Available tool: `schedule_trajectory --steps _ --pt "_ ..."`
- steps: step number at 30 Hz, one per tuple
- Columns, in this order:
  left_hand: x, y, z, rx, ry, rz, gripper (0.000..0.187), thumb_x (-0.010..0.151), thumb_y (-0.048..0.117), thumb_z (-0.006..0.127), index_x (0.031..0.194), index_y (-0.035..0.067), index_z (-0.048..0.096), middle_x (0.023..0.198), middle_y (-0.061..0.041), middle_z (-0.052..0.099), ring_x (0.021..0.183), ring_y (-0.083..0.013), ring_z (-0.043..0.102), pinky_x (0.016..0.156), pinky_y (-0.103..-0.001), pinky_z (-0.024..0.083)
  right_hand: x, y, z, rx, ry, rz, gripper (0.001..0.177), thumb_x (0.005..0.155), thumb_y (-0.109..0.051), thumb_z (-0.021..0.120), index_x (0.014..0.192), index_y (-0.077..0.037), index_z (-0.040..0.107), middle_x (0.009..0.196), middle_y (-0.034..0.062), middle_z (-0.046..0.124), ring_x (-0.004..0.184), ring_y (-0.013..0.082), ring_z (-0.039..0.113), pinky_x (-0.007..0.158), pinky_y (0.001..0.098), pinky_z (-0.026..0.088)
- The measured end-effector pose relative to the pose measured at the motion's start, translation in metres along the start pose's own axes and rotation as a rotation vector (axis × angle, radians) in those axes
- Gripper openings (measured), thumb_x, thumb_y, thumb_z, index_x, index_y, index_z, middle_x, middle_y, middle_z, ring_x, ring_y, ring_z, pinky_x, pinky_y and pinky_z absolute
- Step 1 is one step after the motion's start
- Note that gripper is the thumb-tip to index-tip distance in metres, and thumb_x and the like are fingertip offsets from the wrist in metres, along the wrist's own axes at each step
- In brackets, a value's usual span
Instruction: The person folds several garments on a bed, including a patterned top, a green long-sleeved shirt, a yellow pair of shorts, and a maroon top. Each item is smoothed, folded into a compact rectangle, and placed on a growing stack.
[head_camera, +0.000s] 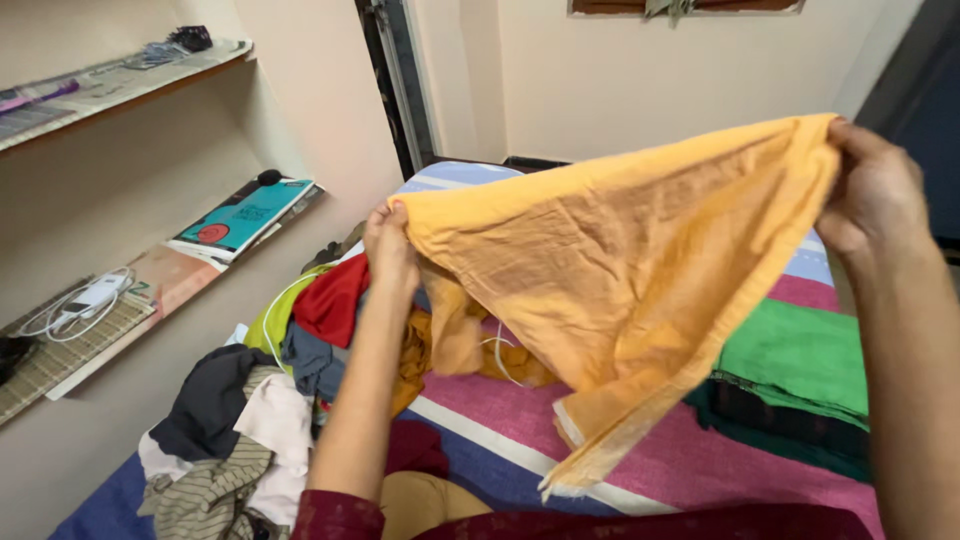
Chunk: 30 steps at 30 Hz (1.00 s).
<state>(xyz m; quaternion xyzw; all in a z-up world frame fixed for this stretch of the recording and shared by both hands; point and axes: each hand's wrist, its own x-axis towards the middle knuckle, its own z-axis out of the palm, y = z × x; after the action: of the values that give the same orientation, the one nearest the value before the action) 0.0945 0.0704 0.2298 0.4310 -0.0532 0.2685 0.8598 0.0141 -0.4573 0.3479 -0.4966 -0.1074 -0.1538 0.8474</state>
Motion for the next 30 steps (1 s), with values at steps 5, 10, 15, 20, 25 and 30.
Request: schedule_trajectory --steps 5,10,15,20,25,30 --pt "-0.004 0.057 0.04 0.121 -0.145 0.09 0.018 0.105 0.012 0.06 0.116 -0.002 0.062 0.115 -0.012 0.072 0.101 -0.0169 0.069 0.094 -0.032 0.054 0.002 -0.009 0.008 -0.036 0.046 0.055 0.021 0.11 -0.021 0.055 0.119 -0.002 0.06 0.125 0.0127 0.066 0.121 0.0279 0.064 0.114 0.0478 0.052" --pt "-0.023 0.105 0.066 0.179 -0.504 0.18 0.106 0.09 -0.002 0.068 0.16 0.014 -0.011 0.143 -0.011 0.055 0.123 -0.0198 0.061 0.104 -0.033 0.052 -0.024 -0.032 0.024 -0.008 -0.052 0.002 0.029 0.103 -0.023 0.054 0.124 -0.003 0.062 0.129 0.0111 0.069 0.124 0.0248 0.067 0.113 0.0435 0.049" --pt "-0.049 0.057 0.048 0.91 -0.577 0.126 0.111 0.092 0.003 0.078 0.168 0.01 -0.003 0.133 -0.022 0.051 0.109 -0.0266 0.055 0.087 -0.032 0.046 -0.036 0.001 0.024 -0.245 -0.07 0.234 0.028 0.104 -0.023 0.053 0.122 -0.004 0.062 0.12 0.0111 0.069 0.112 0.0248 0.066 0.1 0.0425 0.052" --pt "-0.041 0.04 0.016 1.057 -0.258 -0.128 0.073 0.09 0.009 0.081 0.154 0.008 0.047 0.102 -0.024 0.071 0.08 -0.0184 0.06 0.067 -0.032 0.05 -0.025 0.036 0.001 -0.514 0.063 0.4 0.03 0.103 -0.018 0.063 0.115 0.009 0.064 0.11 0.0163 0.069 0.096 0.0268 0.065 0.083 0.0427 0.054" --pt "-0.016 0.105 0.041 0.399 -0.167 -0.142 0.059 0.086 0.003 0.075 0.142 0.004 0.057 0.103 -0.012 0.076 0.089 -0.0204 0.074 0.078 -0.033 0.062 -0.012 -0.007 -0.003 -0.418 0.059 0.18 0.024 0.103 -0.018 0.063 0.114 0.004 0.065 0.109 0.0111 0.072 0.096 0.0198 0.071 0.088 0.0368 0.058" --pt "-0.025 0.152 0.083 0.171 -0.466 0.159 0.097 0.079 -0.018 0.069 0.154 0.018 0.018 0.137 -0.006 0.061 0.118 -0.018 0.069 0.098 -0.032 0.061 -0.018 -0.031 0.009 -0.223 -0.162 -0.182 0.016 0.111 -0.009 0.066 0.123 0.0 0.064 0.117 0.0089 0.071 0.106 0.0156 0.07 0.102 0.0341 0.058"
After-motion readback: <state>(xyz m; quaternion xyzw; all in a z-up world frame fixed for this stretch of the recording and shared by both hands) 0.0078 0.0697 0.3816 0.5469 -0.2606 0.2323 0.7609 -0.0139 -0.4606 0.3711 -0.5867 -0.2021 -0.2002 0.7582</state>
